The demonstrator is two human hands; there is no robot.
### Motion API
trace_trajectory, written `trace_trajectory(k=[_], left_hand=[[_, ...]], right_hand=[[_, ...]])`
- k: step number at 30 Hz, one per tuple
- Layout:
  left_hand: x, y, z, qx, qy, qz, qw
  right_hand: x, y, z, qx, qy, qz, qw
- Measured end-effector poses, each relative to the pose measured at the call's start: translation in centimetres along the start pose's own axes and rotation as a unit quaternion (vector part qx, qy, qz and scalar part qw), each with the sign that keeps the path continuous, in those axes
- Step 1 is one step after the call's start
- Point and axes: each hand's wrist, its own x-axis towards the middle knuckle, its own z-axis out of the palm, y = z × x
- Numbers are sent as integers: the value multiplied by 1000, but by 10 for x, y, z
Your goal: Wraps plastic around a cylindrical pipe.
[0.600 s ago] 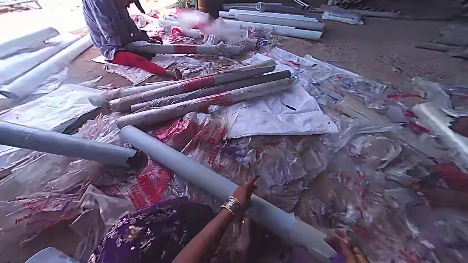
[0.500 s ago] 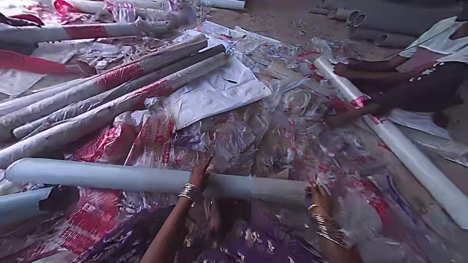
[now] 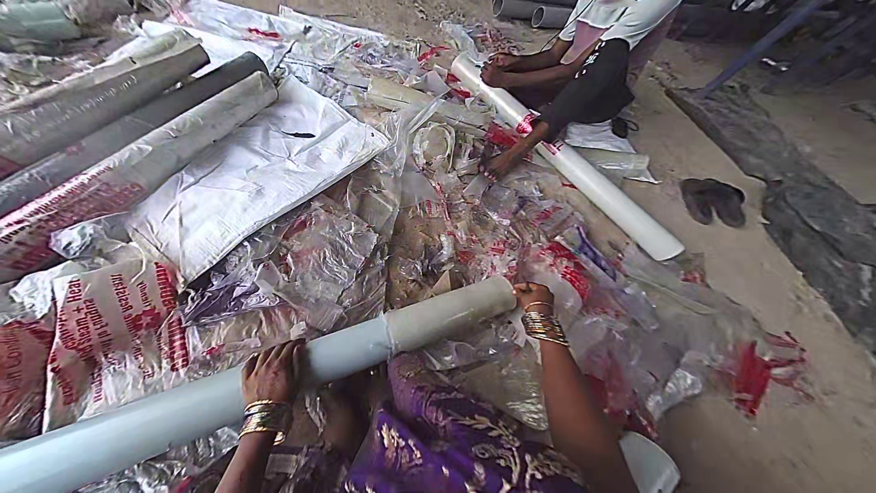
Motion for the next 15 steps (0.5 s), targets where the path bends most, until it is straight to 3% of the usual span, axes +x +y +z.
trace_trajectory(k=[10, 15], left_hand=[[-2, 2, 3, 11, 20, -7, 1000], [-2, 2, 1, 8, 5, -9, 1000]], right_hand=[[-14, -12, 1, -153, -3, -31, 988], [1, 8, 1, -46, -17, -55, 997]])
